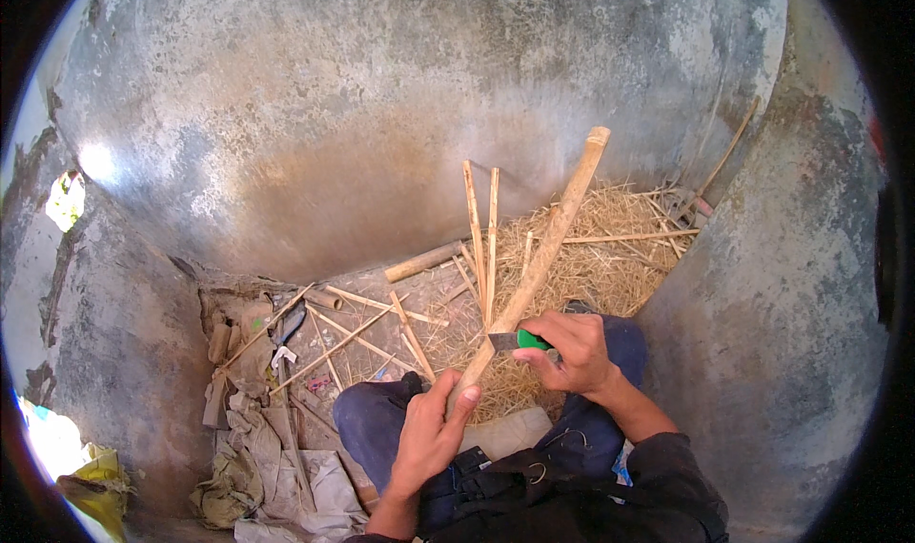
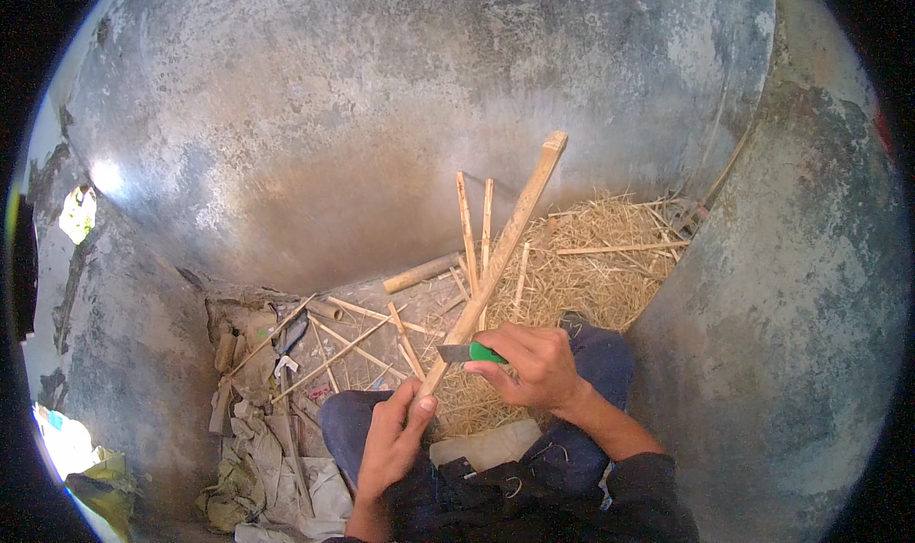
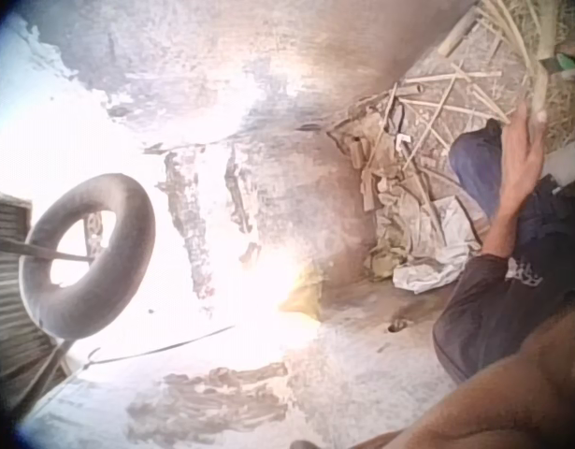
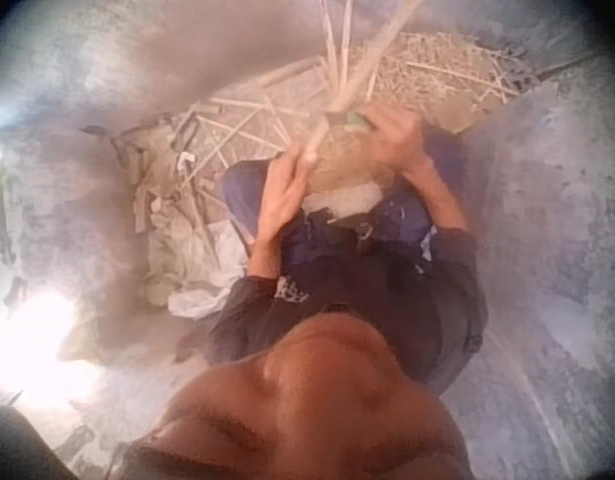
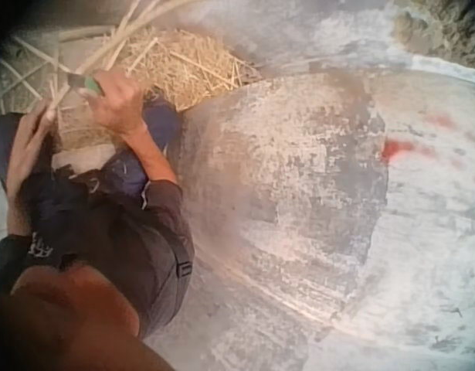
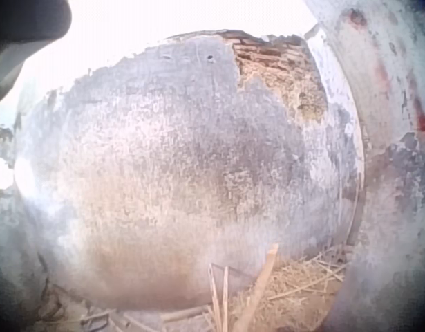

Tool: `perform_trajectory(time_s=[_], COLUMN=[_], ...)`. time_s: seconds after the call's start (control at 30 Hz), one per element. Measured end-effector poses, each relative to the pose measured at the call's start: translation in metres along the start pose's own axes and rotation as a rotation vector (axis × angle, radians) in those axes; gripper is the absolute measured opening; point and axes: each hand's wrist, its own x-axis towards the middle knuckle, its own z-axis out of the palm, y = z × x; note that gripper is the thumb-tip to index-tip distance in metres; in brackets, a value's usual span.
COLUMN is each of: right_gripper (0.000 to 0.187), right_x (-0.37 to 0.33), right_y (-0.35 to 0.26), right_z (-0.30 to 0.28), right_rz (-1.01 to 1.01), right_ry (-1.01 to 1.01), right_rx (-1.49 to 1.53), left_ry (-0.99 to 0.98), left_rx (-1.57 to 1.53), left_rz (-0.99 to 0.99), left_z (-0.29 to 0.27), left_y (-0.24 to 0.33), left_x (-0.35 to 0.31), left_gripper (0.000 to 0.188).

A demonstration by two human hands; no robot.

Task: The person uses a small green knife to whittle and sharpen the ends of bamboo sticks while sitting on a floor covered in debris and straw.

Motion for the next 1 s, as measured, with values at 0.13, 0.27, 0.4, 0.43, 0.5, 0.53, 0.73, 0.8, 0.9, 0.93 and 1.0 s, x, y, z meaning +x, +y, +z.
perform_trajectory(time_s=[0.13, 0.27, 0.4, 0.43, 0.5, 0.53, 0.73, 0.8, 0.9, 0.93, 1.0], right_gripper=[0.032, 0.032, 0.031, 0.031, 0.031, 0.03, 0.029, 0.029, 0.03, 0.031, 0.032], right_x=[0.001, 0.001, 0.002, 0.002, 0.001, 0.002, 0.005, 0.001, 0.01, 0.016, 0.016], right_y=[0.0, 0.004, 0.004, 0.005, 0.011, 0.013, 0.011, 0.017, 0.058, 0.068, 0.069], right_z=[0.002, 0.002, 0.002, 0.003, 0.007, 0.009, 0.011, 0.01, 0.007, -0.001, -0.008], right_rz=[0.01, 0.002, -0.005, -0.01, -0.023, -0.03, -0.026, 0.01, 0.121, 0.169, 0.165], right_ry=[-0.011, -0.034, -0.053, -0.051, -0.019, -0.003, -0.008, 0.012, 0.178, 0.257, 0.223], right_rx=[-0.033, -0.07, -0.107, -0.11, -0.127, -0.135, -0.146, -0.218, -0.264, -0.29, -0.305], left_ry=[0.027, 0.024, 0.021, 0.012, 0.006, 0.011, 0.017, 0.019, 0.023, 0.005, -0.011], left_rx=[0.062, 0.103, 0.068, 0.068, 0.078, 0.089, 0.11, 0.111, 0.114, 0.105, 0.111], left_rz=[-0.048, -0.093, -0.135, -0.142, -0.132, -0.118, -0.074, -0.086, -0.152, -0.165, -0.183], left_z=[0.001, 0.002, 0.002, 0.0, -0.001, -0.001, -0.003, -0.002, -0.003, -0.001, -0.001], left_y=[0.004, -0.001, -0.004, -0.004, -0.006, -0.009, -0.016, -0.016, -0.021, -0.027, -0.033], left_x=[-0.002, -0.001, -0.004, -0.004, -0.003, -0.001, 0.002, 0.001, -0.009, -0.013, -0.018], left_gripper=[0.032, 0.034, 0.036, 0.037, 0.037, 0.037, 0.037, 0.037, 0.037, 0.037, 0.037])
